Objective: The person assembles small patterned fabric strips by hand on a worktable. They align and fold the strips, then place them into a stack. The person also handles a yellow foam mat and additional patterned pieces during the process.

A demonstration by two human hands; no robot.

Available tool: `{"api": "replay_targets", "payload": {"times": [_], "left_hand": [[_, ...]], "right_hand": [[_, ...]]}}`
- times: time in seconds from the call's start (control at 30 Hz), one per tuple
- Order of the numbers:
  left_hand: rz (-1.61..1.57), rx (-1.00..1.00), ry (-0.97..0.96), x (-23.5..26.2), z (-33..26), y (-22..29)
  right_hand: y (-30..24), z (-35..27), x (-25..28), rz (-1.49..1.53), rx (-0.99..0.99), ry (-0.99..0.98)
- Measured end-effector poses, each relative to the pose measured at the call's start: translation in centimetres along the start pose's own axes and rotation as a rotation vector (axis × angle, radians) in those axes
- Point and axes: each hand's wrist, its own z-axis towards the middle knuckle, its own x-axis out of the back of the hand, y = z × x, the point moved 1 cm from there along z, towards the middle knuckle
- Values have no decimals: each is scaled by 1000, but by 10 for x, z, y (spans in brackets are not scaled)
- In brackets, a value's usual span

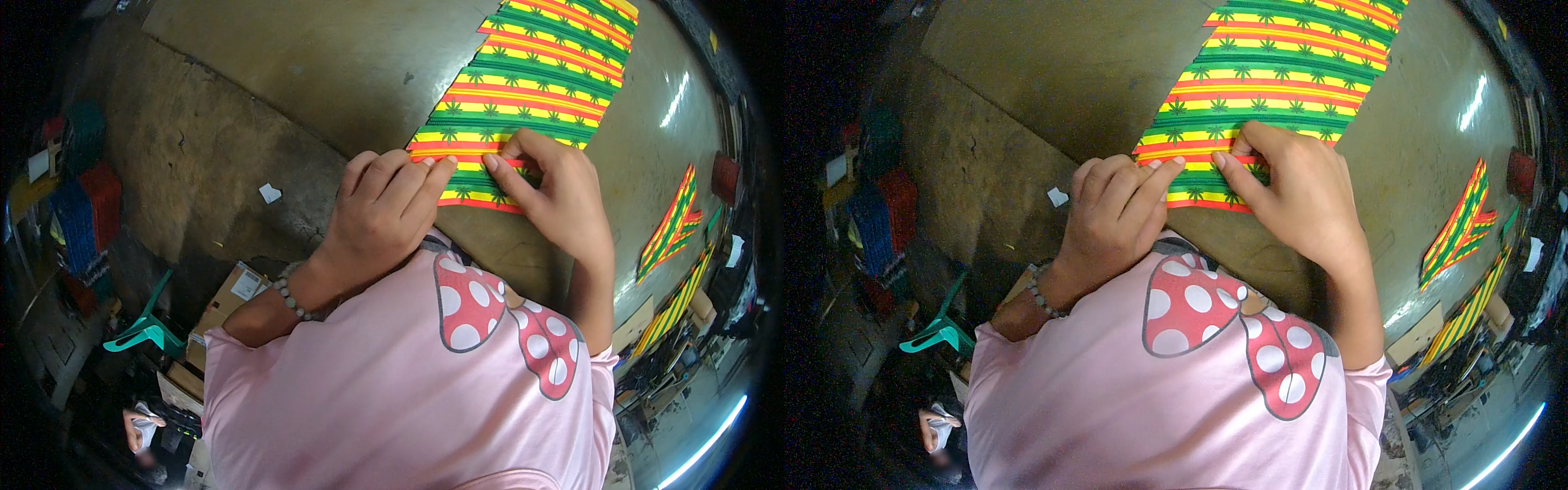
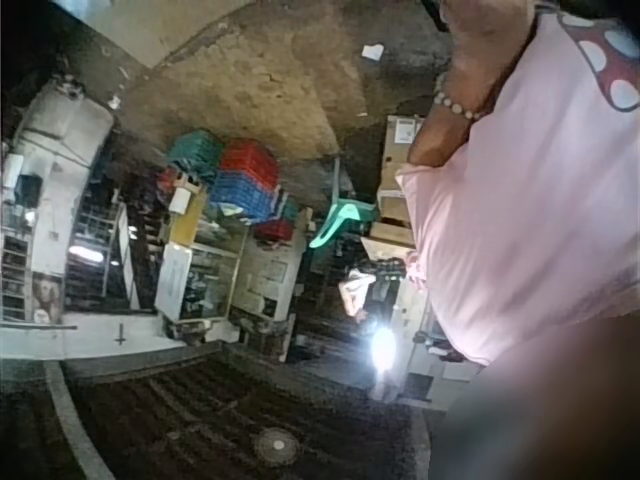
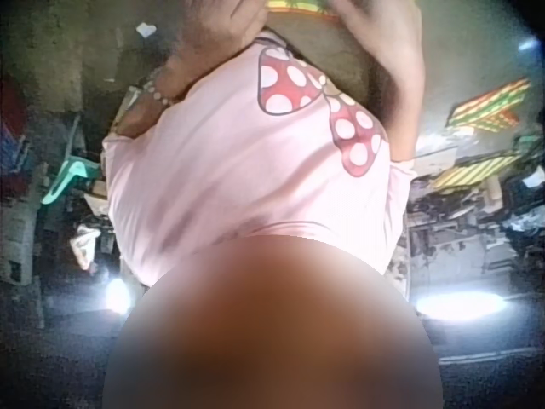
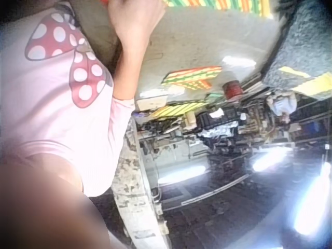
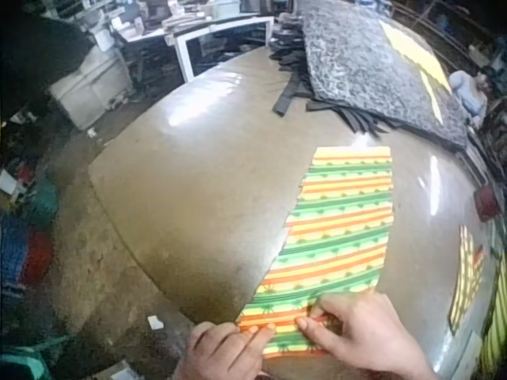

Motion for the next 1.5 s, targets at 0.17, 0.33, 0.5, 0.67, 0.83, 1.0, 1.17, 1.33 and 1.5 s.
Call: {"api": "replay_targets", "payload": {"times": [0.17,0.33,0.5,0.67,0.83,1.0,1.17,1.33,1.5], "left_hand": [[6,-8,-6,0,1,-1],[35,-11,-14,0,2,0],[35,-10,-5,1,3,0],[21,15,-31,3,6,3],[60,49,-80,8,10,7],[-42,102,-47,8,20,7],[-283,109,36,5,33,-6],[-405,209,-23,10,36,-9],[-412,218,-44,12,39,-10]], "right_hand": [[-1,1,0,2,1,3],[1,1,-1,9,-11,18],[3,0,-1,21,1,21],[3,1,-2,14,16,43],[4,3,0,13,27,34],[11,18,11,226,-71,-212],[28,23,28,742,-228,-228],[24,-13,9,754,-108,597],[5,-36,-39,-86,471,520]]}}
